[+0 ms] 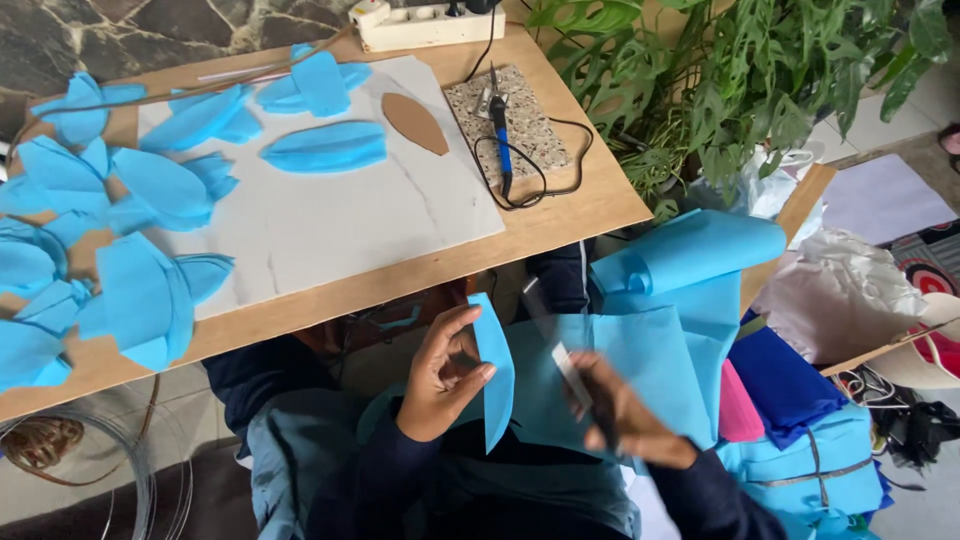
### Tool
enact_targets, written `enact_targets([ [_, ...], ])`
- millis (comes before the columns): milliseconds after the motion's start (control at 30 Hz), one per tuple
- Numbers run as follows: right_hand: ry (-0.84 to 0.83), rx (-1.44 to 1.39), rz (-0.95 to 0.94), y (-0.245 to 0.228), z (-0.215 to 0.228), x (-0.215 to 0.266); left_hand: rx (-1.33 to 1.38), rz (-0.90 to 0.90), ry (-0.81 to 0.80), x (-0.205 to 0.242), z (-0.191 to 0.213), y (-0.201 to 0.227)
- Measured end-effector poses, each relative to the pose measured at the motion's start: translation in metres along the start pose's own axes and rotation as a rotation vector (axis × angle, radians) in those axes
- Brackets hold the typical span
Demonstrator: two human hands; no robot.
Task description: Cutting blue fabric into specific shapes and folding them by hand
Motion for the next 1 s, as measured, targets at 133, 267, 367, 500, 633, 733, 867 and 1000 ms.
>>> enact_targets([
  [133, -0.15, -0.239, -0.06, 0.003, -0.035, 0.008, -0.057, 0.042, -0.039, 0.003, -0.007, 0.0],
  [267, -0.094, -0.224, -0.006, 0.001, -0.041, 0.005, -0.162, 0.067, -0.074, 0.004, -0.013, -0.002],
  [367, -0.014, -0.2, -0.007, 0.01, -0.039, 0.004, -0.201, 0.106, -0.094, 0.006, -0.015, -0.005],
  [500, 0.054, -0.199, -0.02, 0.016, -0.038, 0.003, -0.232, 0.113, -0.118, 0.008, -0.017, -0.001],
  [633, 0.091, -0.137, 0.028, 0.016, -0.036, 0.003, -0.282, 0.092, -0.109, 0.009, -0.017, -0.003],
  [733, 0.117, -0.119, 0.003, 0.017, -0.036, 0.003, -0.267, 0.108, -0.131, 0.011, -0.018, -0.004],
  [867, 0.123, -0.122, 0.043, 0.017, -0.035, 0.003, -0.292, 0.103, -0.116, 0.01, -0.018, -0.003],
  [1000, 0.136, -0.118, 0.047, 0.021, -0.034, 0.004, -0.281, 0.107, -0.135, 0.011, -0.019, -0.006],
])
Point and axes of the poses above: each hand's wrist, its own x-axis away from the middle knuckle, its own z-axis out of the back of the hand, y = z × x, the point moved 6 cm from there along -x, towards the middle knuckle, and after that the axes turned 1 degree about -z, right-handed, at the moved point
